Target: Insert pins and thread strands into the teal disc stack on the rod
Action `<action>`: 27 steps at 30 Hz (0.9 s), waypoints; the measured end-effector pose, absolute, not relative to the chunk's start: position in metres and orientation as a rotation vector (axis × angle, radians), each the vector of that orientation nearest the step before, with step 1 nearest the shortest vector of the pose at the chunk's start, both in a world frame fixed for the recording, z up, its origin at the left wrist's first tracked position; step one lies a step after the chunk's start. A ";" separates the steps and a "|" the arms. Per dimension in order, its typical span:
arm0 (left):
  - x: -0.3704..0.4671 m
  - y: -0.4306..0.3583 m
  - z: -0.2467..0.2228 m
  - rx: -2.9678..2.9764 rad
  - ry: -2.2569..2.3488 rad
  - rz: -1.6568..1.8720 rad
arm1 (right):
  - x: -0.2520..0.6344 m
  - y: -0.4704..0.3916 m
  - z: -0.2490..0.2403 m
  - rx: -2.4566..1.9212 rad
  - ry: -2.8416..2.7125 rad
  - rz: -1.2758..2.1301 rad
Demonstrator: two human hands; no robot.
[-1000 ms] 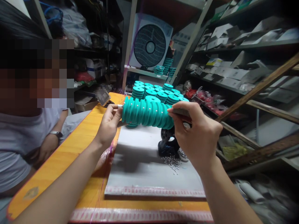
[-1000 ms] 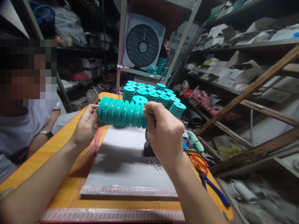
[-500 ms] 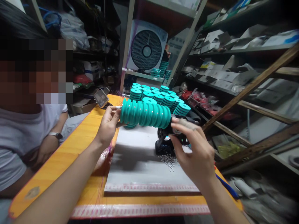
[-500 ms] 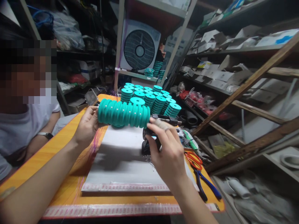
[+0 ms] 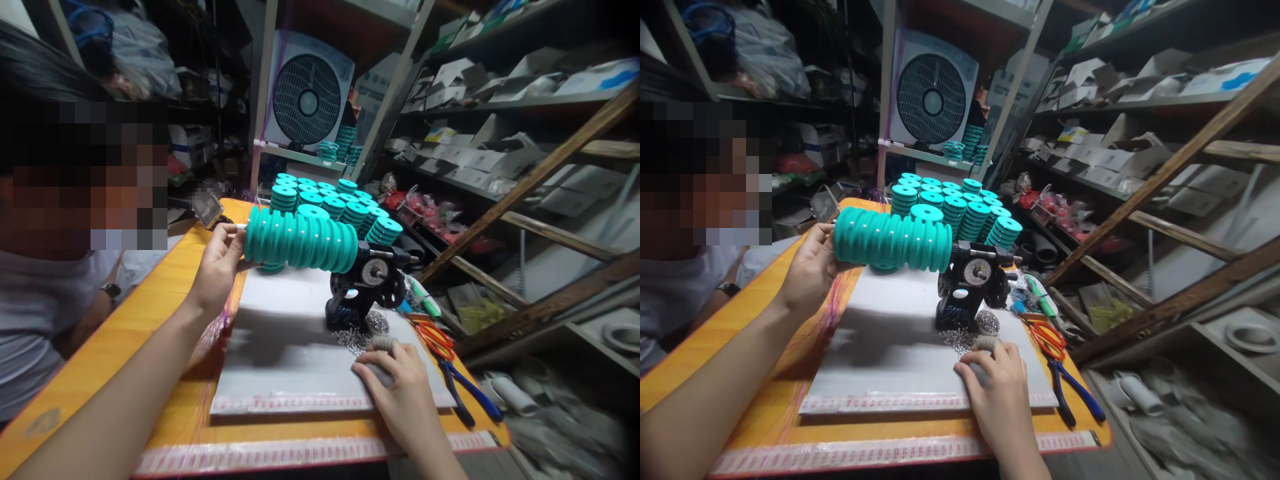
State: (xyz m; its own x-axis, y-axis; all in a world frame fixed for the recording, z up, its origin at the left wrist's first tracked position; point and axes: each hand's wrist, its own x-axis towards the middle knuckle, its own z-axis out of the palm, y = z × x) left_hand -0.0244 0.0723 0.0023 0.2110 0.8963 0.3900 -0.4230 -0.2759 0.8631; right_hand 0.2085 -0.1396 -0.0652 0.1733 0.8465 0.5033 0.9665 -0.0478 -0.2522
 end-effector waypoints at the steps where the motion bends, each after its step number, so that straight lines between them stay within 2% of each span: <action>1: -0.024 0.072 0.002 1.272 0.513 1.387 | 0.207 -0.139 -0.067 -1.911 -1.700 -0.294; 4: -0.024 0.072 0.002 1.266 0.506 1.394 | 0.204 -0.139 -0.069 -1.845 -1.692 -0.334; 7: -0.024 0.071 0.002 1.255 0.506 1.384 | 0.200 -0.135 -0.051 -1.713 -1.652 -0.382; 16: -0.025 0.072 0.002 1.257 0.499 1.377 | 0.176 -0.071 0.070 -1.292 -1.676 -0.745; 27: -0.025 0.071 0.002 1.239 0.495 1.366 | 0.174 -0.050 0.081 -1.308 -1.749 -0.892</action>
